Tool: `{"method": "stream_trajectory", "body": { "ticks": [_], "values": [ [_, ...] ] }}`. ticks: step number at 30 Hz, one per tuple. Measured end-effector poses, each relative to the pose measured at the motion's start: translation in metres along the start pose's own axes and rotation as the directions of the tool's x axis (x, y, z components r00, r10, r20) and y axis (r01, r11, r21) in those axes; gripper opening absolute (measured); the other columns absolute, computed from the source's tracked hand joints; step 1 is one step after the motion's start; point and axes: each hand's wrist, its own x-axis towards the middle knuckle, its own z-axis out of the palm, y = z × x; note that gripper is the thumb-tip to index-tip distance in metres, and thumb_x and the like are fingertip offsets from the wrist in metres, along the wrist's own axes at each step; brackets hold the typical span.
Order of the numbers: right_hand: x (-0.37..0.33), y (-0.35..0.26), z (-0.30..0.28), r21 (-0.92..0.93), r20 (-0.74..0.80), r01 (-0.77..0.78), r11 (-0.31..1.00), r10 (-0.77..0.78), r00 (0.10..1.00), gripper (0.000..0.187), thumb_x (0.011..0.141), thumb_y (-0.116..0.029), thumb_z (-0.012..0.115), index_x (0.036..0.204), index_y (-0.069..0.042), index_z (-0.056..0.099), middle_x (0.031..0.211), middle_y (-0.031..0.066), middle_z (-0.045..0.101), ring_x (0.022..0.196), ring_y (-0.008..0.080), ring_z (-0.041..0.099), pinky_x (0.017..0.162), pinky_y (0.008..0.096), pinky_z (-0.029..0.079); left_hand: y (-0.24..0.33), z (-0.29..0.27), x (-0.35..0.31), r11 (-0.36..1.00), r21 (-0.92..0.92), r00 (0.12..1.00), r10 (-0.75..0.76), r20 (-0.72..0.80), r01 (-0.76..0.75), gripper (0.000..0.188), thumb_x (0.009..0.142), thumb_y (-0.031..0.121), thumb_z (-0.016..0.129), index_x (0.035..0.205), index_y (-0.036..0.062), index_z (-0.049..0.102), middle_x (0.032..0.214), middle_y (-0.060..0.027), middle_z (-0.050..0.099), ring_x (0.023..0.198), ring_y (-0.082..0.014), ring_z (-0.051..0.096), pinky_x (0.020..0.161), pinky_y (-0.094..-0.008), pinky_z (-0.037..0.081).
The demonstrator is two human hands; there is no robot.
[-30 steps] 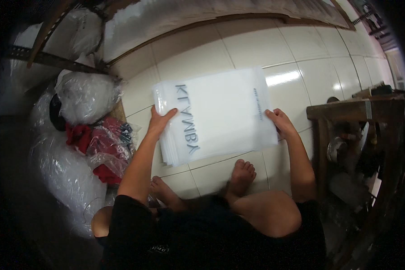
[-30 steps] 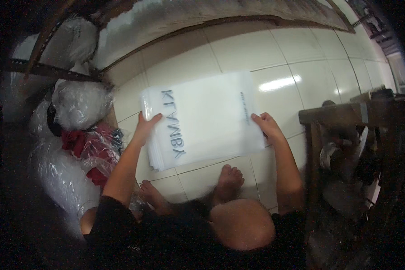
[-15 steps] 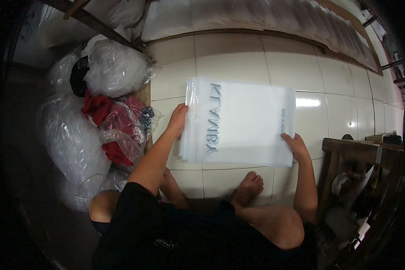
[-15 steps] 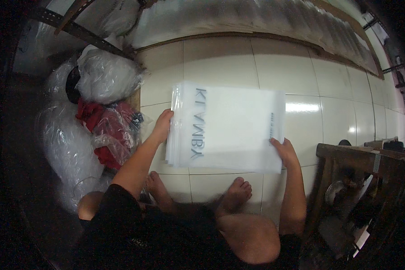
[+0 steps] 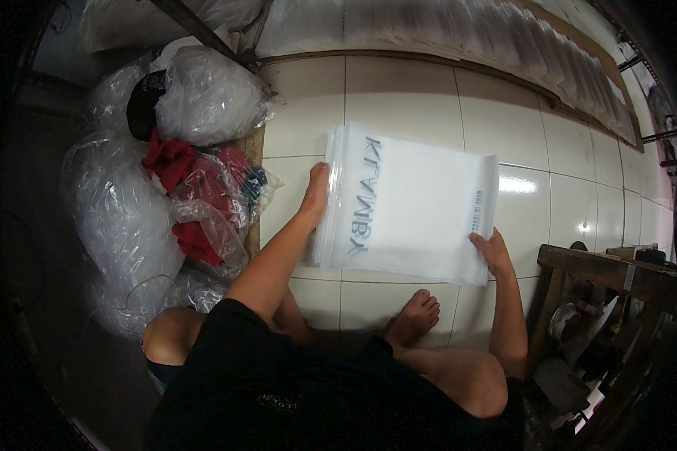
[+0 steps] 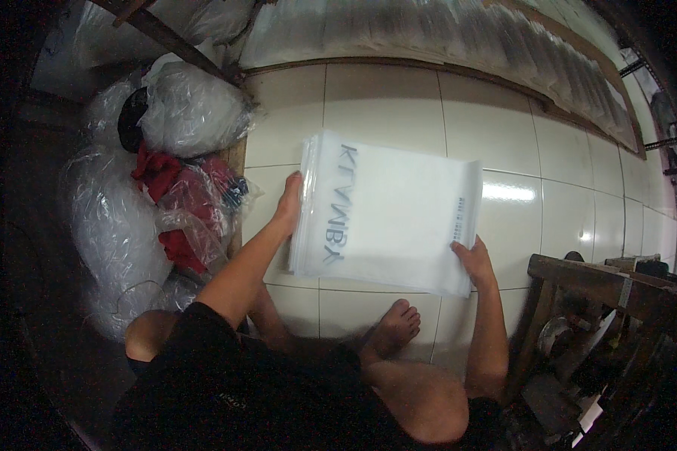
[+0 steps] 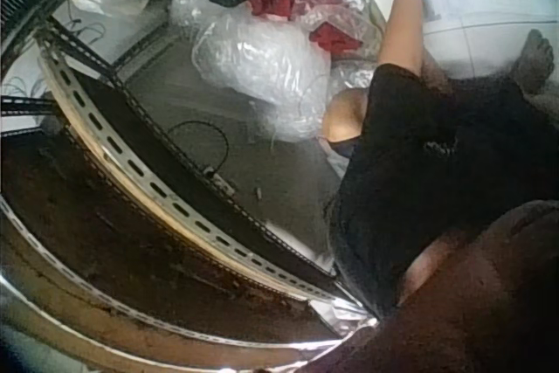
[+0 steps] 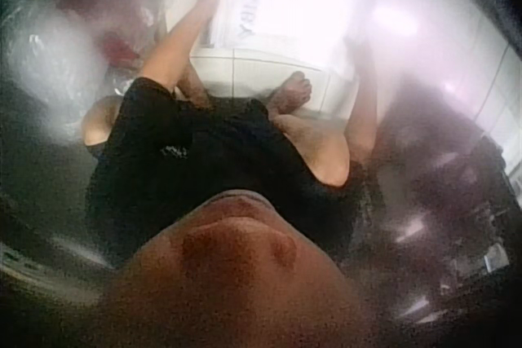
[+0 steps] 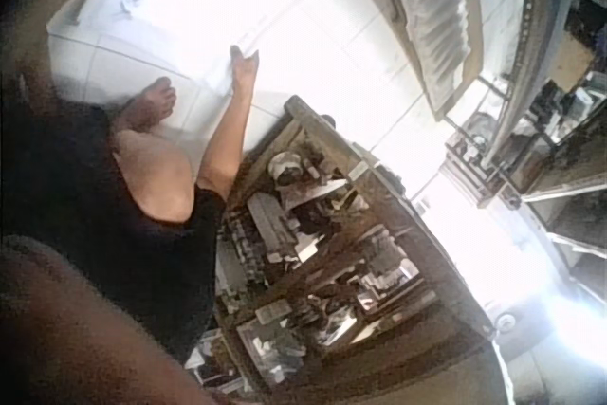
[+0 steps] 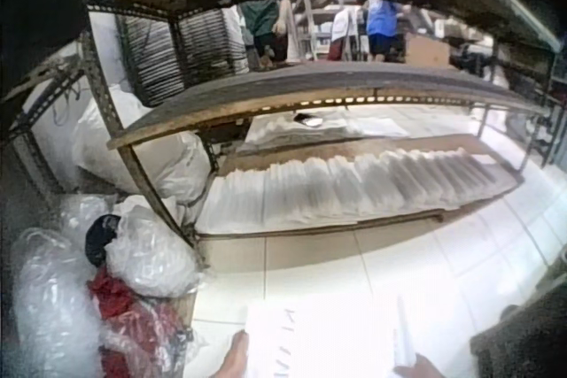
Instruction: The person sits on the floor and repeatedly folds, aligns, and stacks white plastic bags labeled 'KLAMBY'. They occasionally lift the stack to place it on a nearby shelf and retrieve it again. A red cloth is briefly handled and set aside.
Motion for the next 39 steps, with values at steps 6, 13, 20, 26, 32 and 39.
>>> {"method": "stream_trajectory", "body": {
  "ticks": [6,13,20,26,32,39],
  "values": [
    [-0.002,0.003,-0.01,-0.056,-0.019,-0.006,0.998,0.005,1.0,0.039,0.085,-0.012,0.07,0.117,0.006,0.057,0.101,0.0136,0.069,0.085,0.0201,0.067,0.077,0.0333,0.055,0.05,0.042,-0.052,0.302,0.922,0.886,0.456,0.084,-0.243,0.084,0.08,0.047,0.071,0.139,-0.0023,0.037,0.129,-0.023,0.048,0.121,-0.0386,0.045,0.105,-0.0493,0.035],
    [0.002,-0.005,-0.012,-0.097,-0.017,-0.087,0.992,0.085,0.996,0.049,0.083,-0.017,0.075,0.121,0.007,0.055,0.102,0.0158,0.068,0.086,0.0225,0.067,0.078,0.0343,0.055,0.054,0.043,-0.045,0.324,0.944,0.97,0.242,-0.023,-0.059,0.075,0.076,0.039,0.074,0.129,-0.0044,0.045,0.123,-0.0235,0.05,0.116,-0.0376,0.047,0.098,-0.0472,0.041],
    [0.003,0.0,-0.015,0.008,0.04,-0.059,0.998,0.059,0.997,0.048,0.085,-0.016,0.073,0.122,0.008,0.055,0.105,0.0156,0.067,0.089,0.0234,0.067,0.079,0.0359,0.055,0.063,0.053,-0.05,0.289,0.948,0.948,0.317,0.035,-0.131,0.065,0.076,0.036,0.073,0.121,-0.0043,0.049,0.119,-0.0223,0.051,0.114,-0.0363,0.048,0.097,-0.0467,0.041],
    [0.007,0.005,-0.017,-0.016,0.021,-0.096,0.995,0.097,0.995,0.046,0.086,-0.015,0.072,0.123,0.008,0.055,0.107,0.0151,0.067,0.093,0.0233,0.066,0.083,0.036,0.054,0.059,0.052,-0.044,0.315,0.919,0.936,0.328,0.127,-0.235,0.059,0.077,0.029,0.073,0.119,-0.0059,0.05,0.121,-0.0221,0.054,0.112,-0.0364,0.049,0.097,-0.0472,0.041],
    [0.008,0.003,-0.017,-0.057,0.026,-0.098,0.994,0.099,0.995,0.047,0.086,-0.019,0.072,0.123,0.006,0.055,0.108,0.014,0.067,0.093,0.0233,0.065,0.083,0.0364,0.054,0.059,0.053,-0.046,0.393,0.893,0.948,0.302,0.101,-0.22,0.061,0.075,0.027,0.075,0.119,-0.0064,0.049,0.12,-0.0239,0.053,0.112,-0.0379,0.049,0.096,-0.0481,0.042],
    [0.007,-0.001,-0.014,-0.086,0.013,-0.097,0.992,0.099,0.995,0.047,0.087,-0.02,0.072,0.123,0.006,0.056,0.107,0.0138,0.067,0.091,0.0236,0.066,0.082,0.0367,0.054,0.055,0.061,-0.04,0.57,0.8,0.966,0.254,0.045,-0.188,0.071,0.073,0.026,0.076,0.125,-0.0051,0.039,0.119,-0.0272,0.044,0.109,-0.0418,0.05,0.097,-0.0474,0.044]
  ]
}}
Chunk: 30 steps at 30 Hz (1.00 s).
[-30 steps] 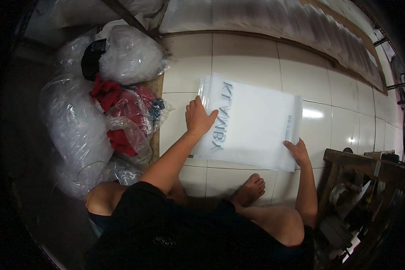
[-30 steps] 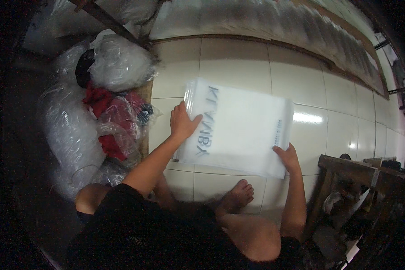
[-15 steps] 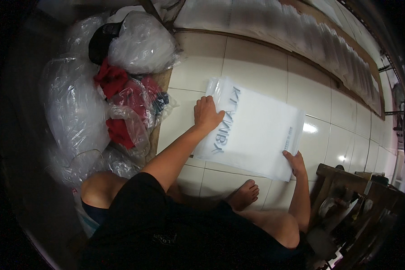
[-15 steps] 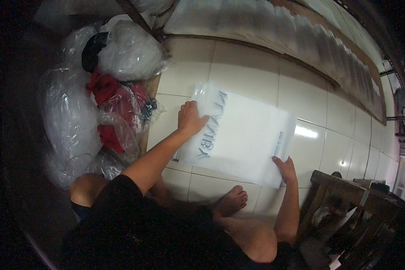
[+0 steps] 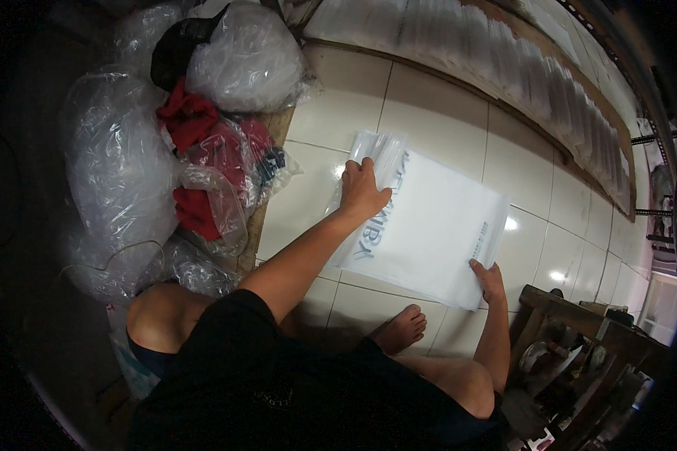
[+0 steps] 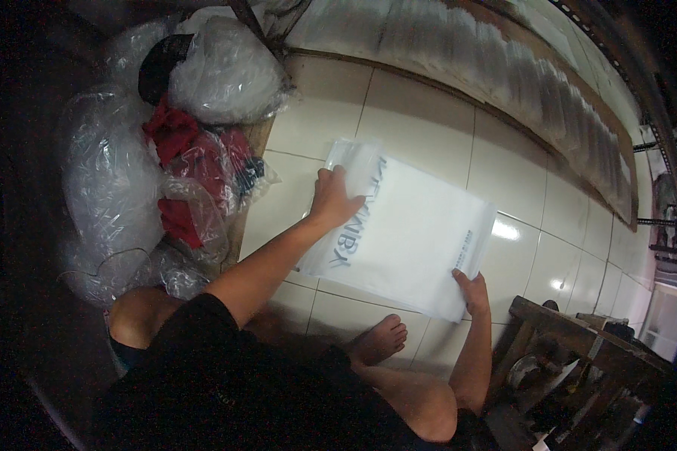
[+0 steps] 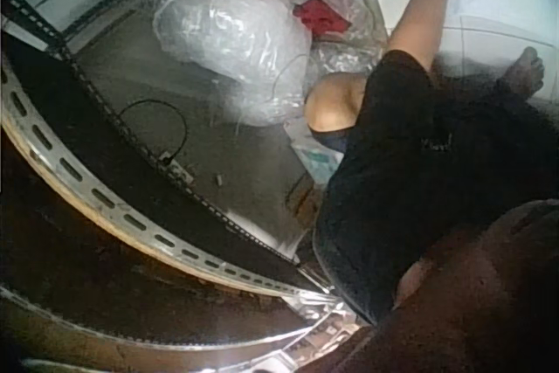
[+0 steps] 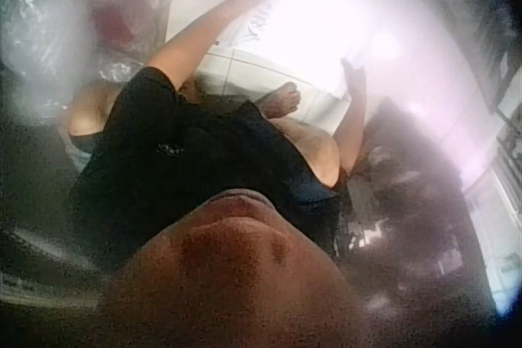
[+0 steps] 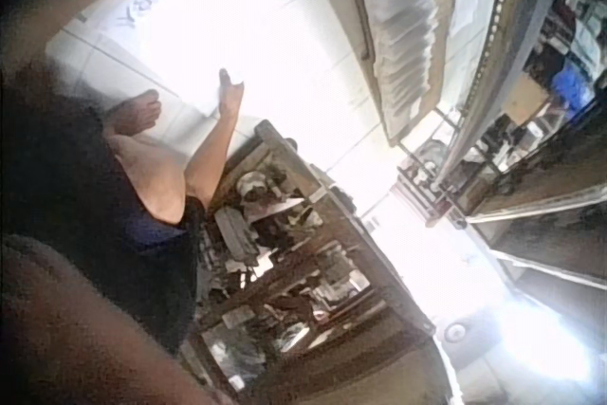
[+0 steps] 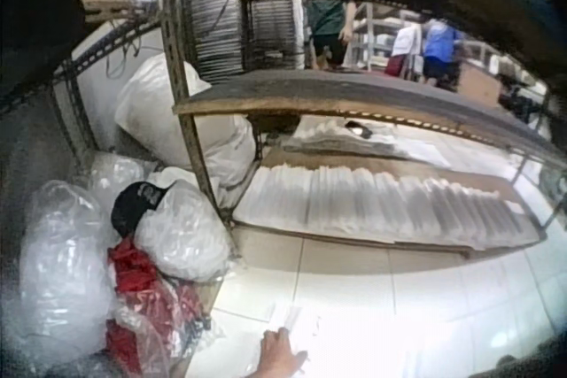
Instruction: The person sits on the floor and repeatedly folds, aligns, and stacks white plastic bags labeled 'KLAMBY'. They occasionally lift the stack to place it on a nearby shelf and retrieve it again. A red cloth is briefly handled and set aside.
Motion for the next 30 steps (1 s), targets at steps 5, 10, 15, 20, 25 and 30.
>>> {"method": "stream_trajectory", "body": {
  "ticks": [5,10,15,20,25,30],
  "values": [
    [0.0,0.003,-0.001,0.008,-0.017,-0.01,1.0,0.01,1.0,0.048,0.087,-0.02,0.071,0.123,0.007,0.055,0.108,0.0144,0.067,0.092,0.024,0.066,0.082,0.0369,0.054,0.001,-0.005,0.009,0.982,-0.161,0.995,-0.09,0.044,0.096,0.077,0.072,0.03,0.075,0.128,-0.0032,0.034,0.119,-0.0271,0.049,0.113,-0.0422,0.053,0.096,-0.0441,0.046],
    [-0.001,-0.002,0.002,0.003,-0.023,-0.003,1.0,0.003,1.0,0.047,0.087,-0.021,0.071,0.122,0.006,0.056,0.107,0.0143,0.067,0.091,0.0236,0.066,0.082,0.0363,0.054,0.005,-0.017,0.012,0.91,-0.313,0.962,-0.248,0.115,0.272,0.09,0.069,0.032,0.074,0.137,-0.0069,0.03,0.126,-0.0309,0.051,0.118,-0.0399,0.054,0.096,-0.0412,0.047],
    [0.003,0.006,-0.003,0.028,-0.033,-0.04,0.999,0.041,0.999,0.044,0.087,-0.021,0.072,0.12,0.005,0.058,0.106,0.0134,0.068,0.091,0.022,0.066,0.081,0.0345,0.054,-0.006,-0.016,0.023,0.924,-0.262,0.92,-0.179,0.348,0.279,0.094,0.066,0.04,0.073,0.137,-0.0101,0.039,0.126,-0.0306,0.055,0.119,-0.0387,0.056,0.098,-0.0393,0.048],
    [0.002,0.004,-0.002,0.047,-0.022,-0.028,0.999,0.029,0.999,0.045,0.087,-0.021,0.073,0.12,0.005,0.058,0.107,0.0136,0.068,0.091,0.0222,0.066,0.08,0.0347,0.054,0.0,-0.021,0.021,0.958,-0.184,0.931,-0.149,0.332,0.219,0.092,0.067,0.039,0.073,0.137,-0.0107,0.039,0.125,-0.0286,0.058,0.116,-0.0372,0.058,0.098,-0.0379,0.047],
    [-0.001,-0.004,0.001,0.015,-0.022,-0.027,1.0,0.028,0.999,0.044,0.088,-0.02,0.071,0.121,0.006,0.057,0.107,0.0135,0.068,0.091,0.0222,0.066,0.081,0.0352,0.054,-0.009,-0.021,0.021,0.958,-0.196,0.936,-0.137,0.325,0.208,0.089,0.069,0.036,0.071,0.136,-0.0111,0.039,0.122,-0.028,0.059,0.116,-0.037,0.058,0.099,-0.0377,0.047],
    [-0.002,0.0,-0.001,0.068,-0.002,-0.004,0.998,0.004,1.0,0.043,0.089,-0.019,0.071,0.121,0.006,0.057,0.107,0.0136,0.068,0.091,0.0223,0.066,0.08,0.0356,0.054,0.0,-0.022,0.018,0.96,-0.168,0.944,-0.172,0.281,0.225,0.085,0.07,0.035,0.069,0.135,-0.0108,0.039,0.125,-0.029,0.056,0.118,-0.0377,0.056,0.098,-0.0389,0.047]
  ]
}}
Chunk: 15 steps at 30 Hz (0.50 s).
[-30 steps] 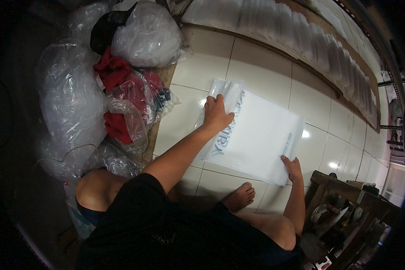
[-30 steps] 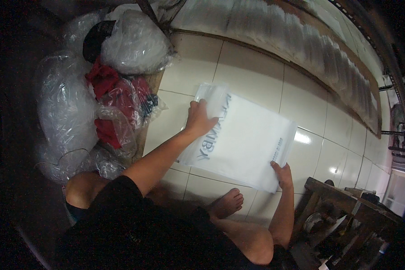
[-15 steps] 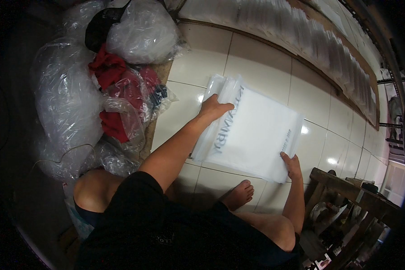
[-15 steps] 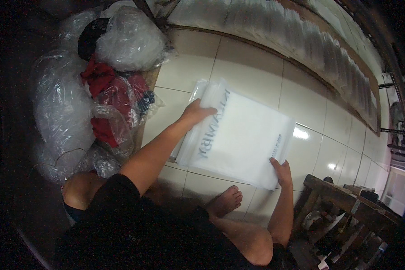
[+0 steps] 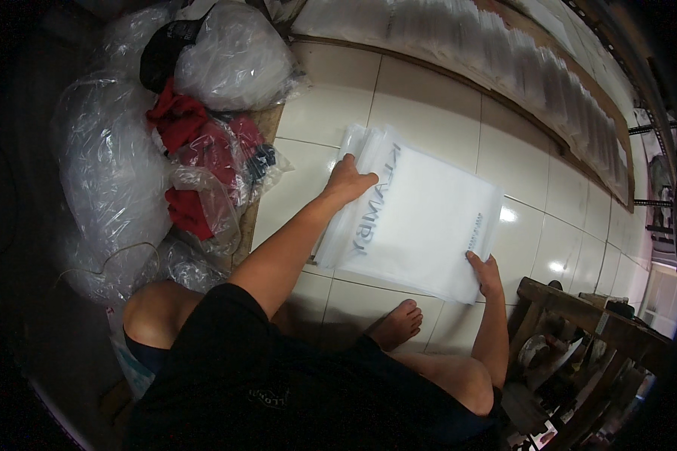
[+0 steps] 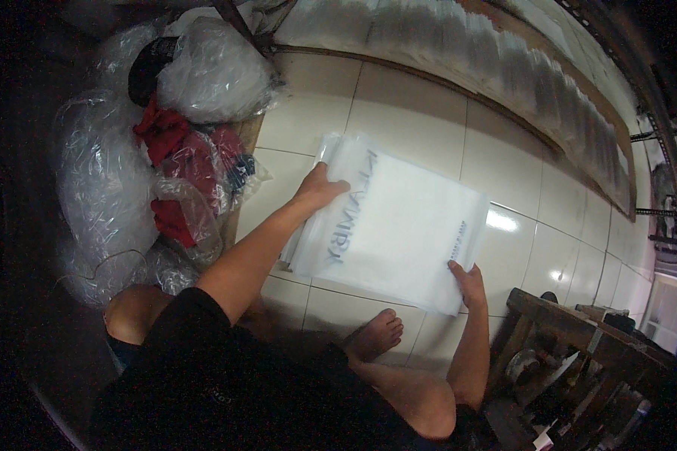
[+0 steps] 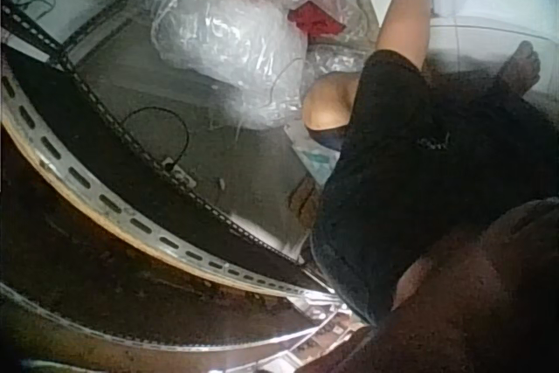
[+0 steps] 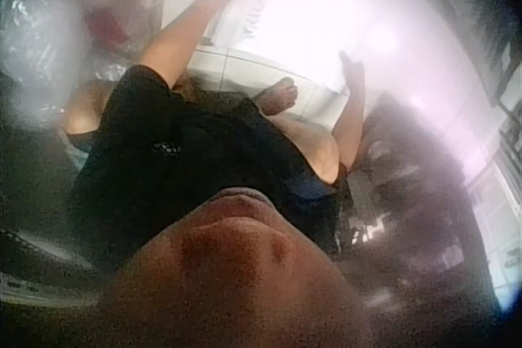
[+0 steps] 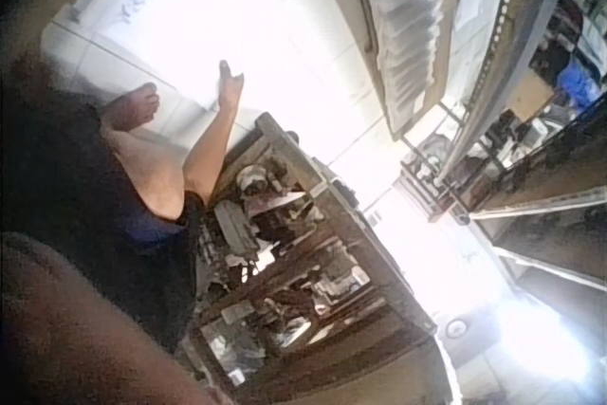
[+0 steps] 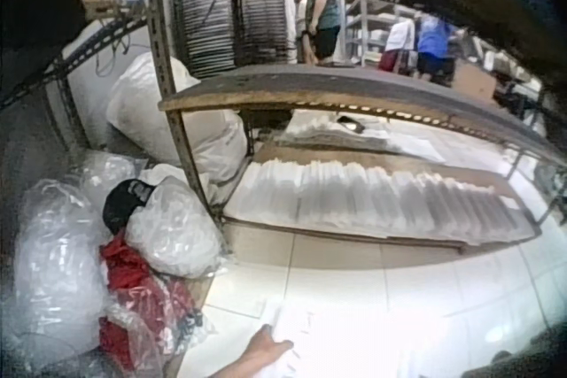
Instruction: The person sits on the floor and repeatedly folds, aligns, and stacks white plastic bags labeled 'KLAMBY'. They occasionally lift the stack to place it on a nearby shelf and retrieve it again. A red cloth is briefly handled and set aside.
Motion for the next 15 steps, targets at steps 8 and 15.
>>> {"method": "stream_trajectory", "body": {
  "ticks": [8,15],
  "values": [
    [0.0,-0.004,0.005,-0.003,-0.012,-0.027,1.0,0.027,1.0,0.044,0.088,-0.02,0.072,0.12,0.005,0.057,0.106,0.0134,0.068,0.09,0.0226,0.066,0.08,0.0356,0.055,-0.01,0.007,0.005,0.956,-0.293,0.972,0.054,0.23,0.016,0.075,0.075,0.028,0.072,0.137,-0.0017,0.043,0.117,-0.0184,0.06,0.104,-0.0269,0.061,0.088,-0.0373,0.051],
    [0.005,0.008,-0.003,-0.002,-0.019,-0.01,1.0,0.01,1.0,0.045,0.087,-0.021,0.072,0.12,0.005,0.057,0.105,0.0136,0.068,0.09,0.0223,0.066,0.079,0.0353,0.054,0.007,0.012,-0.011,0.947,-0.32,0.94,0.141,0.311,-0.036,0.068,0.075,0.028,0.071,0.133,-0.0004,0.05,0.115,-0.0168,0.062,0.104,-0.0264,0.06,0.089,-0.0384,0.05]
  ]
}}
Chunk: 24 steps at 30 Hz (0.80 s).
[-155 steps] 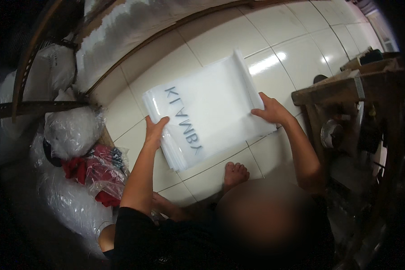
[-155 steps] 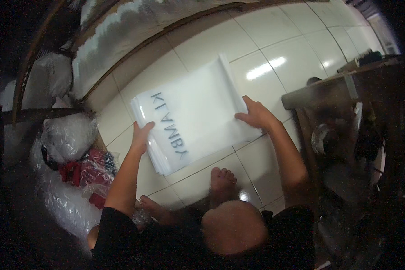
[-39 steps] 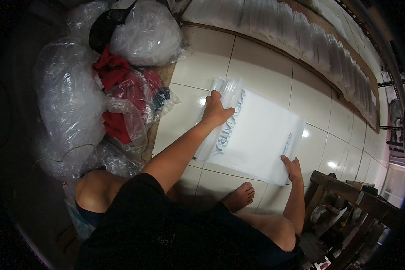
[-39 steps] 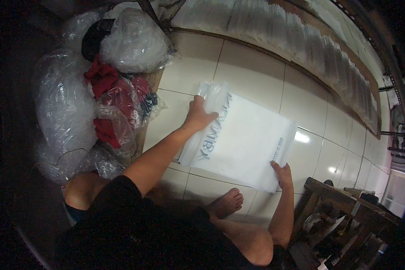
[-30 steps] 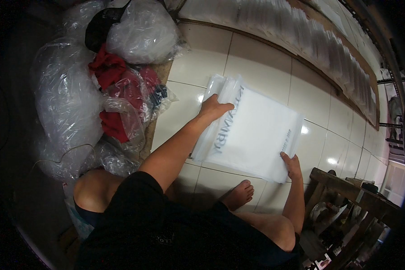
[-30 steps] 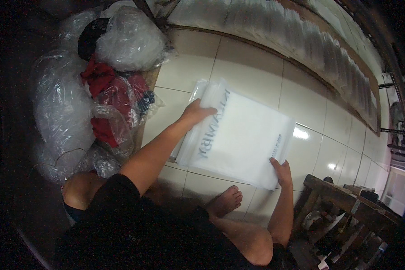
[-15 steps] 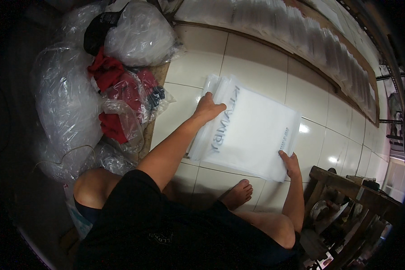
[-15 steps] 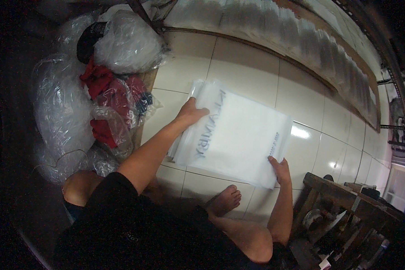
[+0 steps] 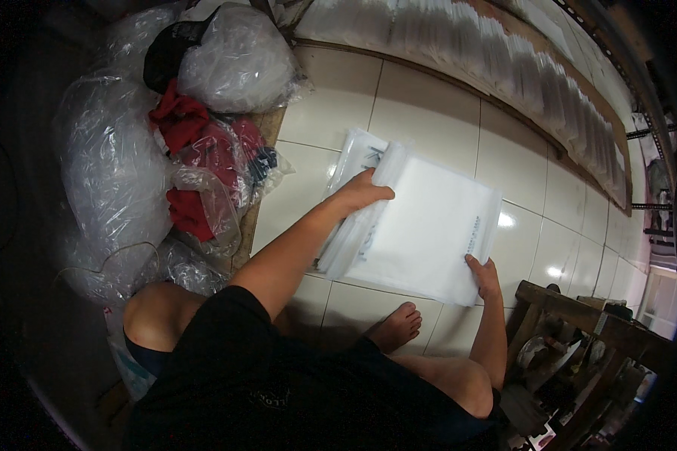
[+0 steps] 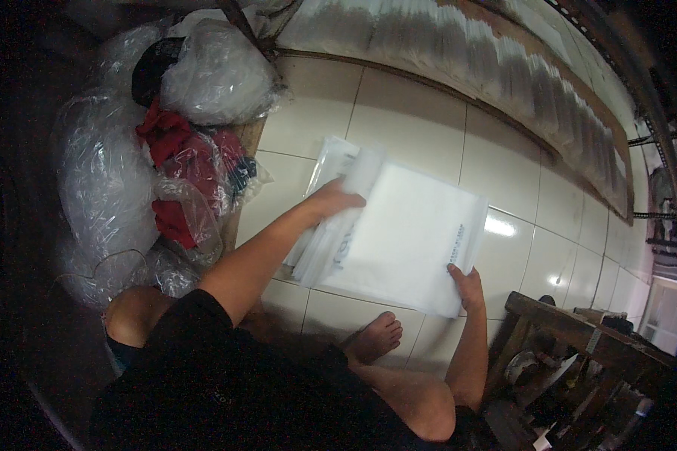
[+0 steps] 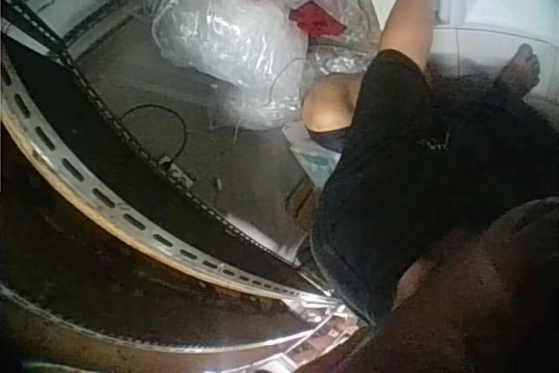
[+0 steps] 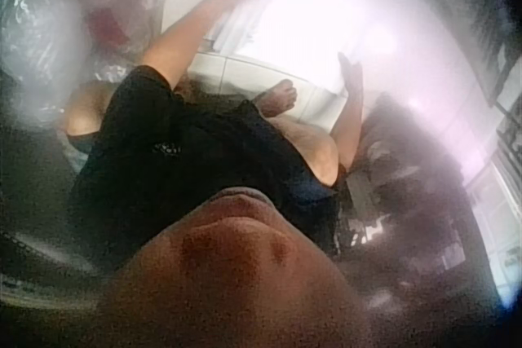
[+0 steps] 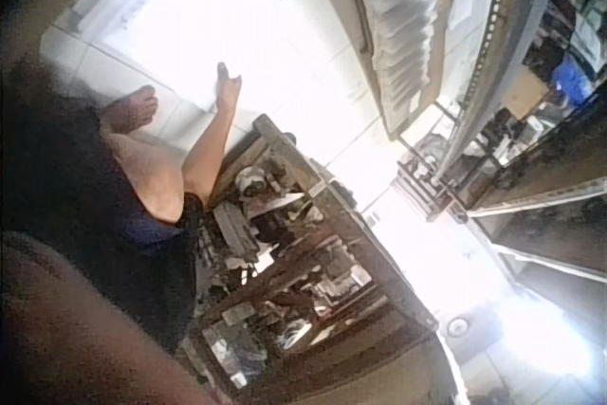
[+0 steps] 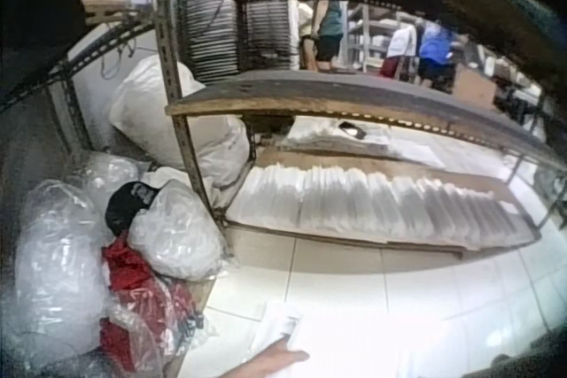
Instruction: The person sits on the floor and repeatedly folds, aligns, and stacks white plastic bags labeled 'KLAMBY'. They occasionally lift the stack to place it on a nearby shelf and retrieve it again. A red cloth is briefly handled and set aside.
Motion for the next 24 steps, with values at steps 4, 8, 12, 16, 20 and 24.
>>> {"method": "stream_trajectory", "body": {
  "ticks": [4,8,12,16,20,24],
  "values": [
    [-0.003,-0.007,0.008,-0.027,-0.014,-0.008,1.0,0.008,1.0,0.046,0.087,-0.023,0.073,0.12,0.005,0.057,0.105,0.0137,0.068,0.09,0.0226,0.066,0.081,0.0349,0.054,-0.011,0.021,0.009,0.931,0.362,0.974,0.128,-0.185,-0.053,0.069,0.074,0.031,0.07,0.13,-0.0041,0.052,0.117,-0.0218,0.062,0.108,-0.0342,0.061,0.092,-0.0416,0.048],
    [0.002,-0.002,0.005,-0.047,-0.022,0.01,0.999,-0.011,1.0,0.046,0.088,-0.023,0.072,0.12,0.006,0.057,0.104,0.0138,0.068,0.089,0.0225,0.066,0.079,0.0351,0.055,-0.022,0.052,0.014,0.787,0.617,0.927,0.248,-0.282,-0.023,0.073,0.072,0.032,0.068,0.131,-0.0063,0.05,0.141,-0.031,0.041,0.129,-0.0451,0.043,0.107,-0.0474,0.038],
    [0.005,0.005,-0.001,-0.036,-0.022,0.03,0.999,-0.031,0.999,0.049,0.087,-0.025,0.073,0.12,0.007,0.057,0.105,0.0139,0.068,0.09,0.0225,0.066,0.08,0.0347,0.054,-0.02,0.065,-0.002,0.689,0.714,0.856,0.44,-0.273,-0.127,0.065,0.075,0.023,0.068,0.129,-0.0084,0.05,0.146,-0.0312,0.033,0.132,-0.0469,0.037,0.112,-0.0494,0.031],
    [0.001,-0.002,0.004,-0.071,-0.026,0.004,0.997,-0.006,1.0,0.049,0.087,-0.025,0.072,0.121,0.007,0.057,0.104,0.0137,0.068,0.089,0.0223,0.066,0.079,0.0341,0.054,-0.016,0.067,-0.012,0.697,0.701,0.808,0.494,-0.321,-0.148,0.049,0.077,0.016,0.067,0.117,-0.0084,0.052,0.131,-0.0286,0.045,0.123,-0.0444,0.044,0.103,-0.0514,0.037],
    [-0.003,-0.006,0.005,-0.08,-0.028,0.011,0.997,-0.014,1.0,0.047,0.088,-0.024,0.072,0.12,0.008,0.058,0.103,0.0133,0.068,0.087,0.0217,0.065,0.077,0.0333,0.054,-0.013,0.069,-0.02,0.764,0.615,0.837,0.455,-0.303,-0.193,0.039,0.078,0.013,0.065,0.108,-0.0067,0.051,0.116,-0.0249,0.052,0.109,-0.0424,0.052,0.092,-0.0515,0.043],
    [-0.005,-0.01,0.009,-0.063,-0.027,0.02,0.998,-0.021,0.999,0.047,0.088,-0.024,0.072,0.12,0.007,0.058,0.103,0.0133,0.068,0.086,0.0212,0.065,0.077,0.0331,0.054,-0.022,0.077,-0.016,0.804,0.551,0.853,0.436,-0.288,-0.225,0.038,0.078,0.011,0.065,0.109,-0.0059,0.05,0.114,-0.0245,0.052,0.103,-0.0429,0.054,0.088,-0.0503,0.046]
  ]
}}
